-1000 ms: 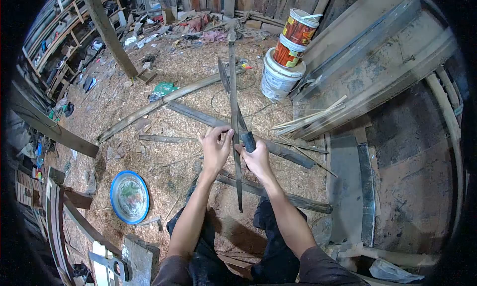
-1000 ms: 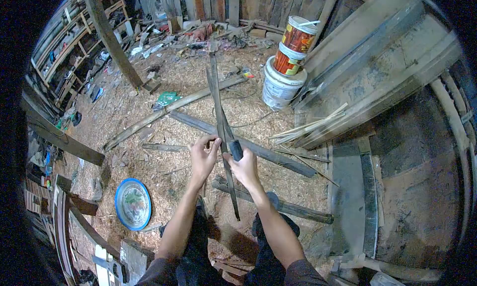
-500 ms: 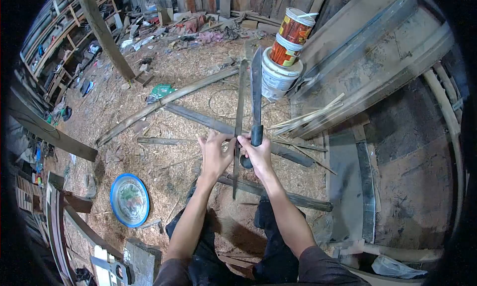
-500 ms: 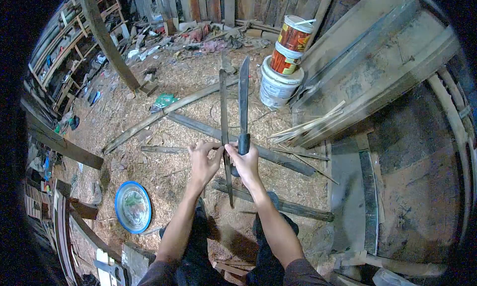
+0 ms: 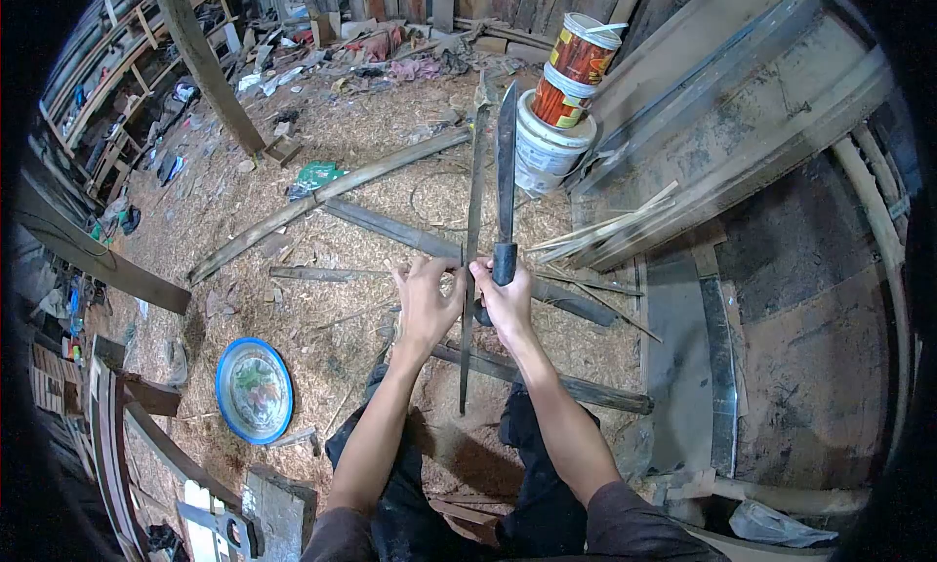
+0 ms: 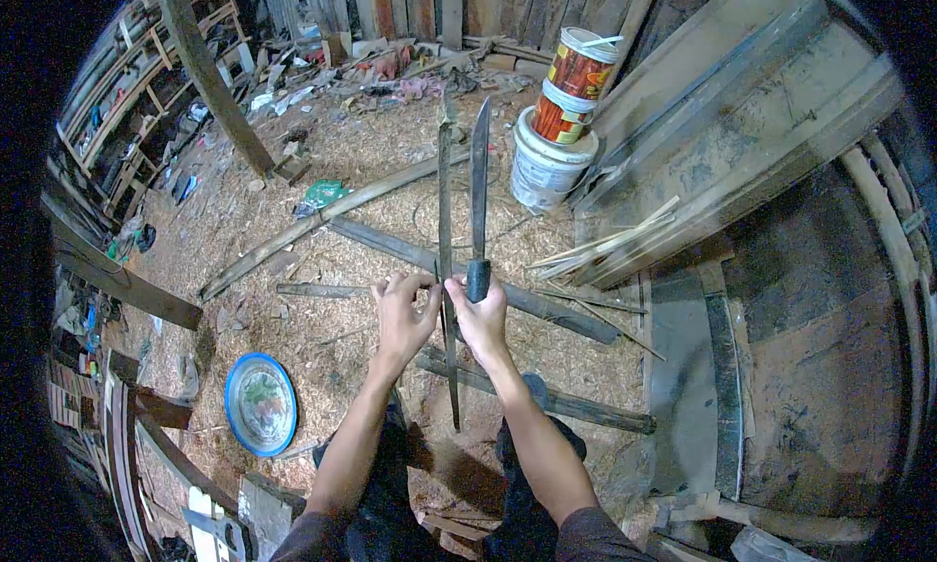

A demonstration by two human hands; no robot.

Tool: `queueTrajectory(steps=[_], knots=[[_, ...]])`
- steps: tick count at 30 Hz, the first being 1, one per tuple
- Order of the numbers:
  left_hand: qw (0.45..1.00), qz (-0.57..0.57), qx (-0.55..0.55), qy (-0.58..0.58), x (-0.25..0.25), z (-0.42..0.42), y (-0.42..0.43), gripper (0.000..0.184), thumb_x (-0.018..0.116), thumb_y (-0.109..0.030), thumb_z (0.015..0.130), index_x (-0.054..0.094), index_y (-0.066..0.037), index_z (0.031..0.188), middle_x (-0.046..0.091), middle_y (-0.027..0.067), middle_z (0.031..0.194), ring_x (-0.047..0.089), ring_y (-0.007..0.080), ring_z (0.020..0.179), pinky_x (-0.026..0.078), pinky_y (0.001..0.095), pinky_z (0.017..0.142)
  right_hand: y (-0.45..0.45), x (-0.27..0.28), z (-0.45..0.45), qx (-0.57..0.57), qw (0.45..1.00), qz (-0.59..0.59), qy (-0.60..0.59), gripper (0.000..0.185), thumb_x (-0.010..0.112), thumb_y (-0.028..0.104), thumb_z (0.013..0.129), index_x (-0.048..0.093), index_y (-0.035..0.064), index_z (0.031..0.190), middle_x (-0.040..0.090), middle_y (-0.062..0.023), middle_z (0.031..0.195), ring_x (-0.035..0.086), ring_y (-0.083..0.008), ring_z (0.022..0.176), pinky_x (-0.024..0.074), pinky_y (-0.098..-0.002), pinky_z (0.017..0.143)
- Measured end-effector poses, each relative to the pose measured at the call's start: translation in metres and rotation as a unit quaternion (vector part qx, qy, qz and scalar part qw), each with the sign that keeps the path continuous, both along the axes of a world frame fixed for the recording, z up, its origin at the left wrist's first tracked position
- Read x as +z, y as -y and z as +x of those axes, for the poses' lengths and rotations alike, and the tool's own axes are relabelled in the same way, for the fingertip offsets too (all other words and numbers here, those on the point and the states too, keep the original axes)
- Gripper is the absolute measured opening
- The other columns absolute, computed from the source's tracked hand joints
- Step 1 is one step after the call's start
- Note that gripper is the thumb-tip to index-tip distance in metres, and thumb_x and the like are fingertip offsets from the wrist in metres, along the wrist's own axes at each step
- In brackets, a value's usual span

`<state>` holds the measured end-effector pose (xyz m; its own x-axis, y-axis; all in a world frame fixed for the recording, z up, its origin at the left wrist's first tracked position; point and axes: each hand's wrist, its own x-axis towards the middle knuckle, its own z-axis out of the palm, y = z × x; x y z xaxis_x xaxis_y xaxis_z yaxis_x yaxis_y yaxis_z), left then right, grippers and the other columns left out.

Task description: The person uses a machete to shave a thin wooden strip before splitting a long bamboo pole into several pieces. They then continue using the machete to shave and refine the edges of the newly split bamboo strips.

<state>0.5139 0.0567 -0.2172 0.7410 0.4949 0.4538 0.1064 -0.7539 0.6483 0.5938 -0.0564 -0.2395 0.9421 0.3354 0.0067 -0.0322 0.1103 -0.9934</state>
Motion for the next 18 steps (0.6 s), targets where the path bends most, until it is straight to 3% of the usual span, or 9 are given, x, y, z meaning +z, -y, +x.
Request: queueTrajectory(steps=[12, 14, 18], knots=[[1.0, 0.004, 0.012, -0.013, 0.0014, 0.0013, 0.0024, 0.014, 0.071, -0.016, 0.091, 0.075, -0.006, 0.099, 0.073, 0.0119, 0.093, 0.064, 0.0284, 0.091, 0.036, 0.043, 0.094, 0.0024, -0.003, 0.0057, 0.004, 1.0, -0.011, 0.008, 0.02, 0.08, 0.012, 0.091, 0.065, 0.0011, 0.097, 0.068, -0.0044, 0.088, 0.064, -0.0135, 0.08, 0.0519, -0.0315, 0.075], [1.0, -0.003, 0.009, -0.026, 0.0032, 0.0005, 0.0026, 0.016, 0.07, -0.014, 0.09, 0.074, -0.005, 0.103, 0.074, 0.0134, 0.095, 0.064, 0.0305, 0.096, 0.036, 0.0479, 0.097, 0.003, -0.0028, 0.0067, 0.005, 0.999, -0.024, 0.024, 0.019, 0.08, 0.012, 0.091, 0.065, 0.0008, 0.098, 0.069, -0.0049, 0.088, 0.064, -0.0139, 0.081, 0.0521, -0.0317, 0.075], [0.999, -0.001, 0.024, -0.036, 0.0037, 0.0004, 0.0043, 0.015, 0.07, -0.013, 0.09, 0.074, -0.005, 0.102, 0.074, 0.0134, 0.095, 0.064, 0.0307, 0.098, 0.035, 0.0484, 0.099, 0.0008, 0.0008, 0.006, -0.002, 0.998, -0.029, 0.063, 0.019, 0.08, 0.012, 0.091, 0.066, 0.0004, 0.097, 0.07, -0.0063, 0.089, 0.065, -0.0149, 0.081, 0.0525, -0.0323, 0.076]])
